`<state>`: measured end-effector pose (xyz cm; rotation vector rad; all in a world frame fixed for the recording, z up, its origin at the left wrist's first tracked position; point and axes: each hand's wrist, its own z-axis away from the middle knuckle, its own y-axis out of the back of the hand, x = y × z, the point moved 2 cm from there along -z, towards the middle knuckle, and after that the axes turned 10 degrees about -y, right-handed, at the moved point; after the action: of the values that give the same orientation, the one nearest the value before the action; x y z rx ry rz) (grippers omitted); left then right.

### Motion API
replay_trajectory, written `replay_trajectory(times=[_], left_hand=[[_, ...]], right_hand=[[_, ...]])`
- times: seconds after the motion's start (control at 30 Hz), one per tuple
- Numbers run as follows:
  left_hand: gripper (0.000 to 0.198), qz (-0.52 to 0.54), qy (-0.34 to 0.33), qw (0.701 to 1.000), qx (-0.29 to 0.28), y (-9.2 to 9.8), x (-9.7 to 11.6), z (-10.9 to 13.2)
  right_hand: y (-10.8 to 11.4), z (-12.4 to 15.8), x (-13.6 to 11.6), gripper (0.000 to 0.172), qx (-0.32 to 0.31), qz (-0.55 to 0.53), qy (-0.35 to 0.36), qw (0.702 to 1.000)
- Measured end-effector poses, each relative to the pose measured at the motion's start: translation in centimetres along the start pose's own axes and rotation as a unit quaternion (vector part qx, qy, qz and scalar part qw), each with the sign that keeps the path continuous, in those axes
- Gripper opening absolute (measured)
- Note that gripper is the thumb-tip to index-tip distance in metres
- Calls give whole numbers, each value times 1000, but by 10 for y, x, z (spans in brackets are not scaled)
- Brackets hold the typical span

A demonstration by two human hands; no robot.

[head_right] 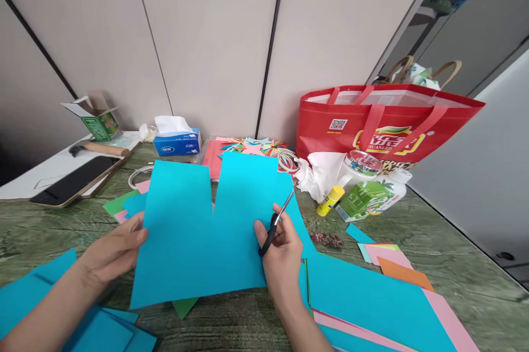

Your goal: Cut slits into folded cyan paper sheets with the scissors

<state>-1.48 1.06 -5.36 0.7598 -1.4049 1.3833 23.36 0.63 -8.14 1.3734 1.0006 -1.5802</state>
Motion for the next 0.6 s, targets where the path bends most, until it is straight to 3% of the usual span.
replay_trajectory(times=[0.17,0.33,0.4,0.5,0.6], left_hand=[[77,23,78,996,-22,-20,4,2],[77,-17,43,999,23,-22,15,0],[72,-30,41,999,7,-18,18,-2],[70,-59,65,996,-31,-11,17,-3],[72,-124,73,990,2,-7,16,-3]], right_hand=[[-1,0,-1,49,7,-4,10,1000],[-8,0,1,48,-103,-24,-36,994],[-8,0,1,50,-126,-24,-57,990],[-4,-3,-1,52,-69,-12,-37,997],[2,-6,-5,49,-13,20,13,1000]])
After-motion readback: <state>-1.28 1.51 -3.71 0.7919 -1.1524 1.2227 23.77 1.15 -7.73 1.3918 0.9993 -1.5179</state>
